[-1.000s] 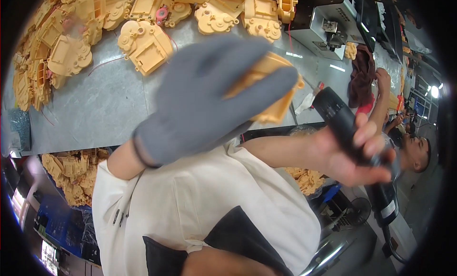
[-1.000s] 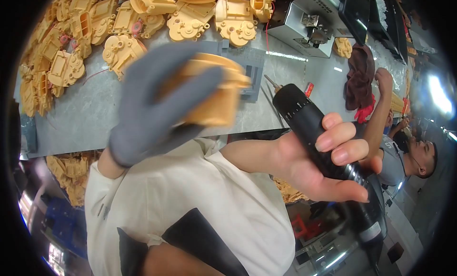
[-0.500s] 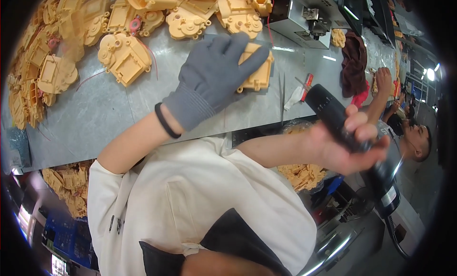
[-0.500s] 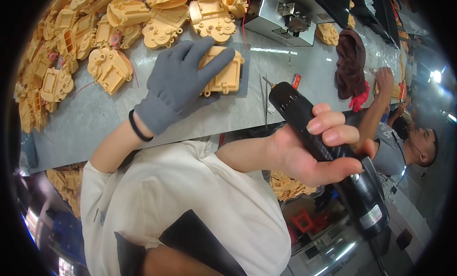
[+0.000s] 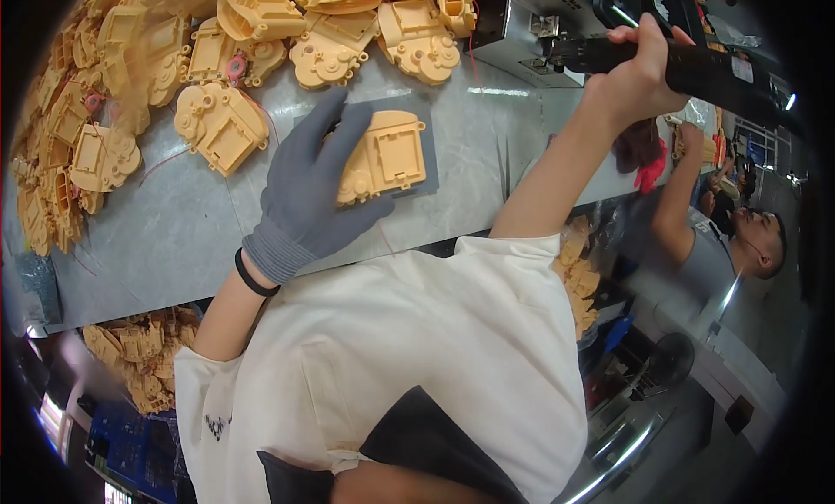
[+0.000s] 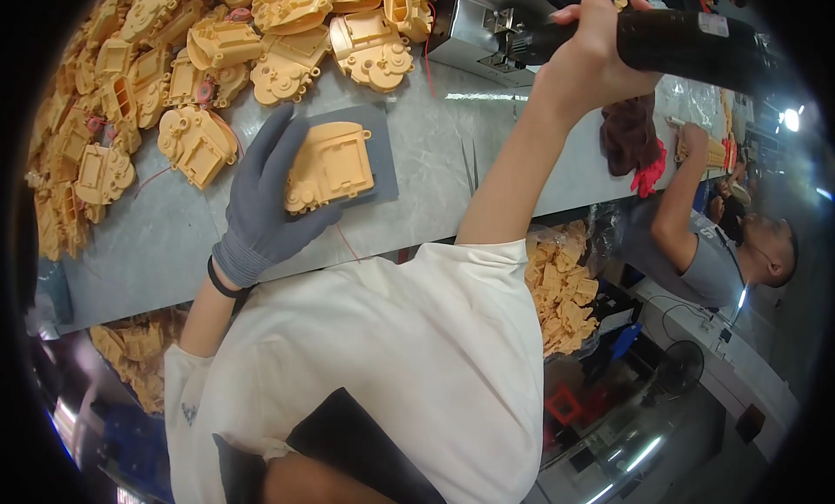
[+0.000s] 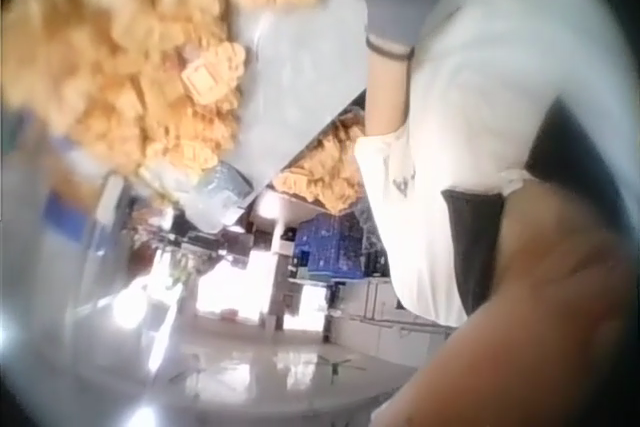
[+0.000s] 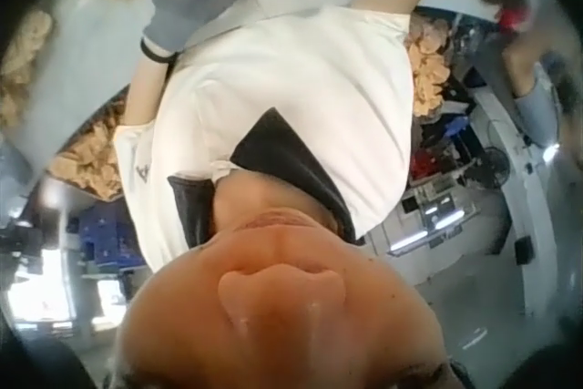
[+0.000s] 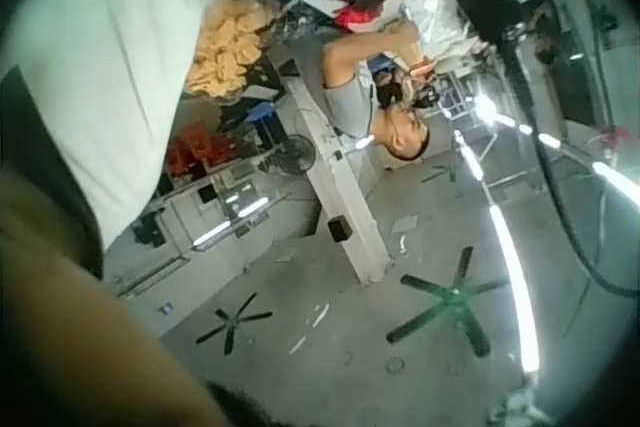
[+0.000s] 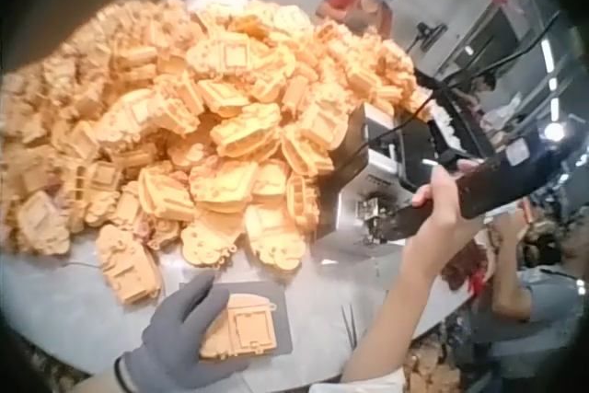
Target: The person assembles plastic housings by placing each piece onto a fixture and driving screws into it with an electric screwdriver.
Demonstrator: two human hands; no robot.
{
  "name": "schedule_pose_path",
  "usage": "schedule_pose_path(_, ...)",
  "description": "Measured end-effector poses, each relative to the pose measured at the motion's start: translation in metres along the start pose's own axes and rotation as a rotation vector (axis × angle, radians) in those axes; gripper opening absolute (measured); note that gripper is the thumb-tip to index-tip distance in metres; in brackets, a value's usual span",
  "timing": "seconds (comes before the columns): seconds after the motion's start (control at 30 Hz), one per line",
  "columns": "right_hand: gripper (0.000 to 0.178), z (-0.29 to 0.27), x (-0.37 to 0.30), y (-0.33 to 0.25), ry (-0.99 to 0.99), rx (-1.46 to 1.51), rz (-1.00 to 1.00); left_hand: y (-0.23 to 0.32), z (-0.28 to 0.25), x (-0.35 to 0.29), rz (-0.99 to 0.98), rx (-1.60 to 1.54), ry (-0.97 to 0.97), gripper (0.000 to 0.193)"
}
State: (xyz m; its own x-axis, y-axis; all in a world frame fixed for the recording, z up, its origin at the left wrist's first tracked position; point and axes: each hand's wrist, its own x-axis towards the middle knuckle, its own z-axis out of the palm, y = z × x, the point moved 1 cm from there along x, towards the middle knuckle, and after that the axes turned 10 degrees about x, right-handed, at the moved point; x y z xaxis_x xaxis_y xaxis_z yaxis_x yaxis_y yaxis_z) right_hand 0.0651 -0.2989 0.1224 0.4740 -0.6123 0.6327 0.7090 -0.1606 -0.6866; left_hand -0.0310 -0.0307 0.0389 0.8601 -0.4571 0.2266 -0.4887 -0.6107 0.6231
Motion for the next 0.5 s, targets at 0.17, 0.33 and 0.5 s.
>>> schedule_pose_path(0.17,0.034,0.001,-0.007,-0.007,-0.106,0.071,0.274,-0.015,0.005,-0.007,-0.006,-0.016,0.043,0.08)
schedule_pose_path(0.33,0.044,-0.005,-0.056,-0.07,-0.304,0.36,0.251,-0.011,0.013,0.009,-0.046,0.119,0.087,0.072)
schedule_pose_path(0.5,0.041,0.002,-0.014,-0.046,-0.053,0.135,-0.023,-0.025,0.018,0.005,-0.003,-0.002,0.143,0.072)
